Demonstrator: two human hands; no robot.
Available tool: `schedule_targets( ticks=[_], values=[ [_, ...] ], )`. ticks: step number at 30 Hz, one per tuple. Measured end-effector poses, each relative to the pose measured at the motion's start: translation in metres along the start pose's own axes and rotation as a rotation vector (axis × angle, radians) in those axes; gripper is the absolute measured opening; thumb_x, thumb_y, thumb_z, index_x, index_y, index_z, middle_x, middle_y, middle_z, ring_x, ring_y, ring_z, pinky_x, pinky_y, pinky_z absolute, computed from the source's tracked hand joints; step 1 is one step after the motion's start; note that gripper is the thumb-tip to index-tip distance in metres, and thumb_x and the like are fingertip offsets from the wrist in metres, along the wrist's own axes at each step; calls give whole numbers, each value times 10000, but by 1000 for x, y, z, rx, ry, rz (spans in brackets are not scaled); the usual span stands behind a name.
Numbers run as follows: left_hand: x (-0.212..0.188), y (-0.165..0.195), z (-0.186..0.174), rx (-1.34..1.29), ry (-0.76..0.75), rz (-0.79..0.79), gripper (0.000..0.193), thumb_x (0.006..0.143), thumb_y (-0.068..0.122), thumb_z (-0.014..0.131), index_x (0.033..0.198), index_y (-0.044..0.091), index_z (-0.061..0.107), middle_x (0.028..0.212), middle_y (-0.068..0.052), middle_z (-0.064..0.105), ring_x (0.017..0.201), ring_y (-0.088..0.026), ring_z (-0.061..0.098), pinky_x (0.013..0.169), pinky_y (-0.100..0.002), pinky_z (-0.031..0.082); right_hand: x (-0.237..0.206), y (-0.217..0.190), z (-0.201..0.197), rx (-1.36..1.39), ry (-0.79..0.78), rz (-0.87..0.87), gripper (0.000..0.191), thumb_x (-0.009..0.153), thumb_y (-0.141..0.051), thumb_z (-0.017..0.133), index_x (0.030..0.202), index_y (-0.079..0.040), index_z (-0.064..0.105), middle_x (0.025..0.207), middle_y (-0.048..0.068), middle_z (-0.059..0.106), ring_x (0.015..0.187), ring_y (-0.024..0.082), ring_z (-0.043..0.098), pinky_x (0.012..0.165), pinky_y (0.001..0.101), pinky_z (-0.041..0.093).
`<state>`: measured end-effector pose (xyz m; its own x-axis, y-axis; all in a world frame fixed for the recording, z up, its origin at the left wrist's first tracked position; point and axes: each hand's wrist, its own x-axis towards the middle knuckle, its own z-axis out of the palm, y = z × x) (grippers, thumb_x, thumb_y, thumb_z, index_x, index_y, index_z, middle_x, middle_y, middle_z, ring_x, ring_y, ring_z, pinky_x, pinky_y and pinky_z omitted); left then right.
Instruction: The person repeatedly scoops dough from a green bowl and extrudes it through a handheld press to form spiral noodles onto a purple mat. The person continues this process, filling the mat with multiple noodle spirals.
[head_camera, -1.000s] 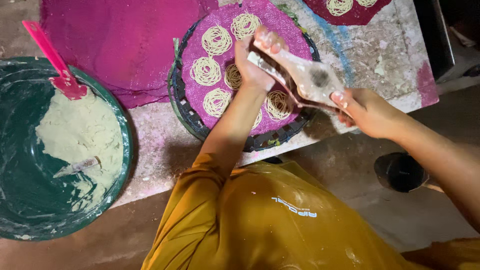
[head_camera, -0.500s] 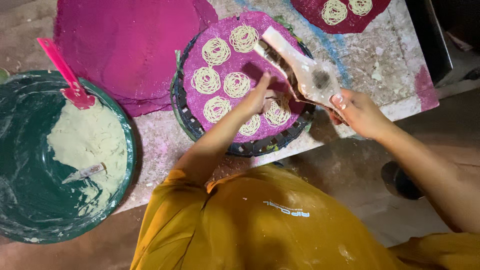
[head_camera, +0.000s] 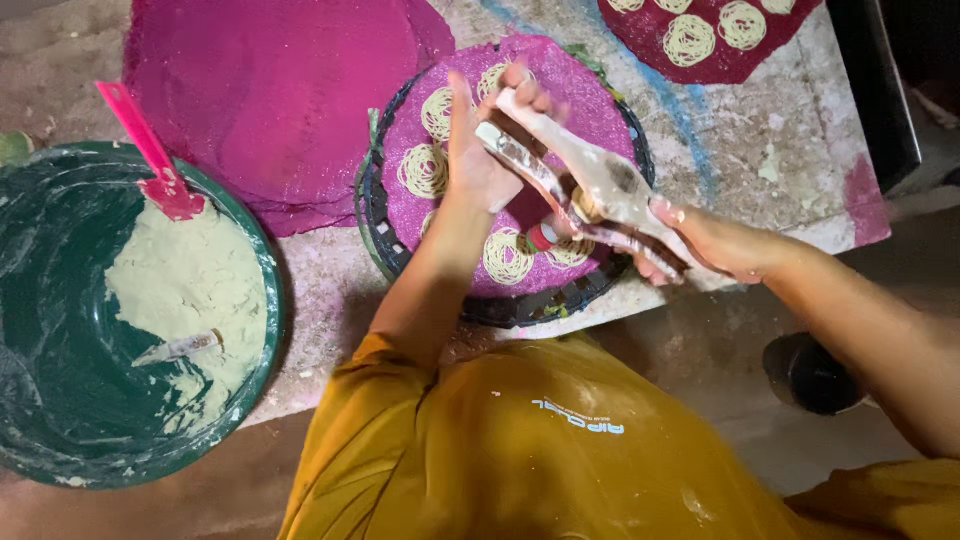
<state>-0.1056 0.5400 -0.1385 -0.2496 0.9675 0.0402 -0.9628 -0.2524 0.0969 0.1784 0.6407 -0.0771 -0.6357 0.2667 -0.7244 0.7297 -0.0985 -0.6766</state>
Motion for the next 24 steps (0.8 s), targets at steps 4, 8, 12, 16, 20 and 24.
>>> schedule_targets(
  ticks=[4, 8, 12, 16, 20, 24],
  values=[
    [24, 16, -3, -56, -80, 169, 619, 1068, 669, 372, 793, 149, 562, 717, 7, 550, 702, -168, 546, 825, -370, 475, 19, -33, -6, -272, 189, -88, 680, 1055, -577, 330, 853, -10, 645, 683, 108, 623, 607, 195, 592, 573, 365, 501],
    [32, 35, -18, -60, -61, 185, 607, 1016, 681, 354, 727, 171, 510, 642, 33, 505, 620, -132, 494, 709, -334, 443, 32, -50, 15, -360, 310, -213, 609, 1041, -538, 408, 867, -3, 643, 695, 74, 643, 615, 176, 617, 591, 351, 515],
    [32, 25, -27, -92, 16, 203, 614, 1060, 668, 349, 706, 186, 488, 606, 51, 475, 562, -117, 464, 632, -297, 414, 23, -65, 17, -349, 239, -76, 650, 1044, -563, 380, 871, 11, 632, 666, 88, 626, 589, 193, 610, 584, 378, 506],
    [46, 17, -20, -138, 81, 222, 608, 1035, 656, 347, 653, 197, 462, 561, 49, 449, 530, -121, 447, 628, -311, 421, 18, -80, 4, -512, 352, -40, 567, 1013, -567, 368, 997, -76, 651, 666, 76, 626, 589, 190, 610, 592, 380, 505],
    [55, 33, -11, -22, 116, 234, 590, 1008, 645, 331, 665, 183, 459, 555, 43, 423, 523, -135, 416, 621, -341, 409, 28, -77, 12, -455, 347, -180, 630, 1024, -580, 324, 944, -48, 651, 682, 67, 633, 594, 174, 620, 580, 368, 524],
    [47, 30, -12, -83, 220, 189, 561, 1003, 613, 334, 671, 175, 445, 550, 31, 398, 538, -144, 403, 600, -331, 390, 26, -71, 13, -364, 268, -109, 685, 1049, -584, 339, 884, 6, 645, 676, 101, 631, 577, 201, 613, 570, 385, 505]
  ],
)
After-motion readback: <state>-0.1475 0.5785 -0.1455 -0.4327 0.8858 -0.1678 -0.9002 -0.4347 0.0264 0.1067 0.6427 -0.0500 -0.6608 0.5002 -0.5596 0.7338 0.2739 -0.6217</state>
